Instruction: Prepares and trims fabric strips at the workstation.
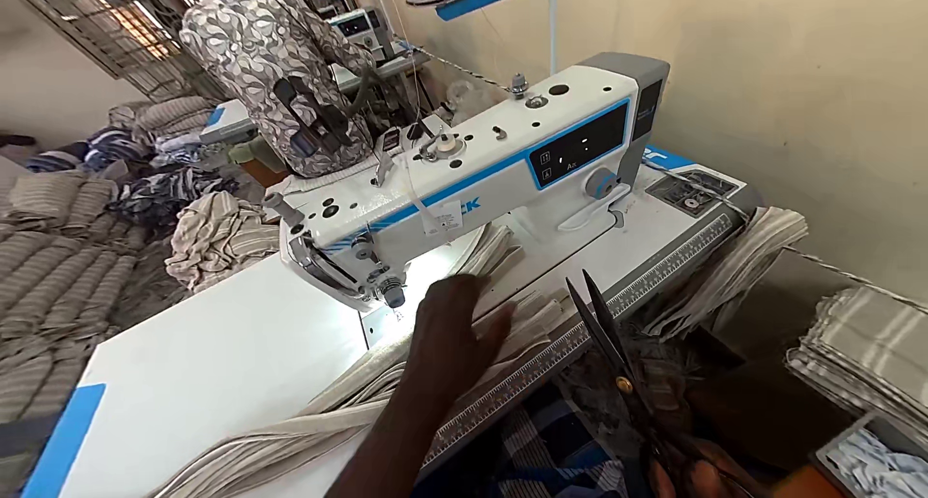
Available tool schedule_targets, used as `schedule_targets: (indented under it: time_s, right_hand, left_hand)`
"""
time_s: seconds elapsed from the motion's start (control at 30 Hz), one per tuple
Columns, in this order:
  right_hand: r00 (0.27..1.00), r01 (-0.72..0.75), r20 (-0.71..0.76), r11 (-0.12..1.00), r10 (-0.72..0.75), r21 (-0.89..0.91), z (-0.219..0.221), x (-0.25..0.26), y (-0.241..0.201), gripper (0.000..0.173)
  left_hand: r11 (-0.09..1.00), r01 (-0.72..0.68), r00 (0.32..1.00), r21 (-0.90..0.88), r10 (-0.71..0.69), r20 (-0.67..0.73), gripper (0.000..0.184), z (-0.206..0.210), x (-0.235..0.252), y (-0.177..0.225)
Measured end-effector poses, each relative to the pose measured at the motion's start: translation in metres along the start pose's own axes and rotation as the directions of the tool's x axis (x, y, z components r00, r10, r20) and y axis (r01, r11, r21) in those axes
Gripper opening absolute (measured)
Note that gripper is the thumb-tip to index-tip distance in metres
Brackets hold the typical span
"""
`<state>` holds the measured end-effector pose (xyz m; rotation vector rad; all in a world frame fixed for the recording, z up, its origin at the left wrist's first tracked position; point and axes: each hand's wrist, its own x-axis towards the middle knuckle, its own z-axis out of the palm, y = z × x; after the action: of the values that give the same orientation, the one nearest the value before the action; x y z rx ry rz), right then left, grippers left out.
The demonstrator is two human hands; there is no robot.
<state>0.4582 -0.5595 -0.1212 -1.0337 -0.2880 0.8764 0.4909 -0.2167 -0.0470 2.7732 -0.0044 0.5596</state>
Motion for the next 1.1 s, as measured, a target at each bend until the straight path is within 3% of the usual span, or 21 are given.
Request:
schedule_targets:
  time_s: [0.07, 0.13, 0.23, 0.4, 0.53, 0.6, 0.73, 0.93, 1.0, 1.1]
  right_hand:
    - [0.999, -0.04, -0.034, 0.998, 0.042, 0.05, 0.003, 0.003, 0.004, 0.051]
    - [0.997, -0.054, -0.042, 0.993, 0.059, 0.106, 0.005, 0.008, 0.007, 0.053]
    - [0.998, -0.042, -0.047, 0.989, 0.049, 0.14, 0.003, 0.01, 0.01, 0.052]
    - [0.997, -0.064, -0.038, 0.976, 0.073, 0.21, 0.003, 0.013, 0.013, 0.054]
    - [1.0, -0.028, 0.0, 0.986, 0.029, 0.163, 0.0, 0.01, 0.013, 0.047]
    - [0.999, -0.012, 0.045, 0.986, 0.005, 0.164, 0.007, 0.012, 0.01, 0.049]
    - [0.975, 0.02, 0.209, 0.969, -0.073, 0.246, 0.028, 0.038, 0.009, 0.06]
    - [0.961, -0.194, 0.26, 0.898, 0.093, 0.395, 0.054, 0.059, -0.003, 0.07]
    - [0.962, -0.175, 0.269, 0.87, 0.05, 0.462, 0.06, 0.065, -0.001, 0.07]
    - [0.986, -0.037, 0.163, 0.887, -0.043, 0.461, 0.073, 0.061, 0.002, 0.066]
  left_hand:
    - [0.977, 0.165, 0.974, 0.132, -0.182, 0.132, 0.068, 0.006, 0.029, -0.007]
    - [0.912, 0.309, 0.887, 0.269, -0.378, 0.266, 0.083, 0.014, 0.053, -0.012]
    - [0.862, 0.382, 0.809, 0.332, -0.486, 0.331, 0.061, 0.023, 0.07, -0.013]
    - [0.89, 0.348, 0.824, 0.294, -0.44, 0.357, 0.044, 0.029, 0.069, -0.02]
    - [0.952, 0.286, 0.92, 0.112, -0.305, 0.245, 0.033, 0.004, 0.048, -0.017]
    - [0.971, 0.237, 0.955, -0.004, -0.232, 0.184, 0.034, 0.002, 0.034, -0.023]
    - [0.962, 0.228, 0.971, -0.147, -0.214, 0.11, 0.044, 0.015, 0.019, -0.03]
    - [0.974, 0.153, 0.988, -0.165, -0.148, 0.04, 0.043, 0.023, 0.014, -0.036]
    - [0.977, 0.142, 0.99, -0.161, -0.138, 0.031, 0.042, 0.025, 0.013, -0.037]
    - [0.98, 0.117, 0.993, -0.16, -0.115, 0.016, 0.042, 0.027, 0.012, -0.039]
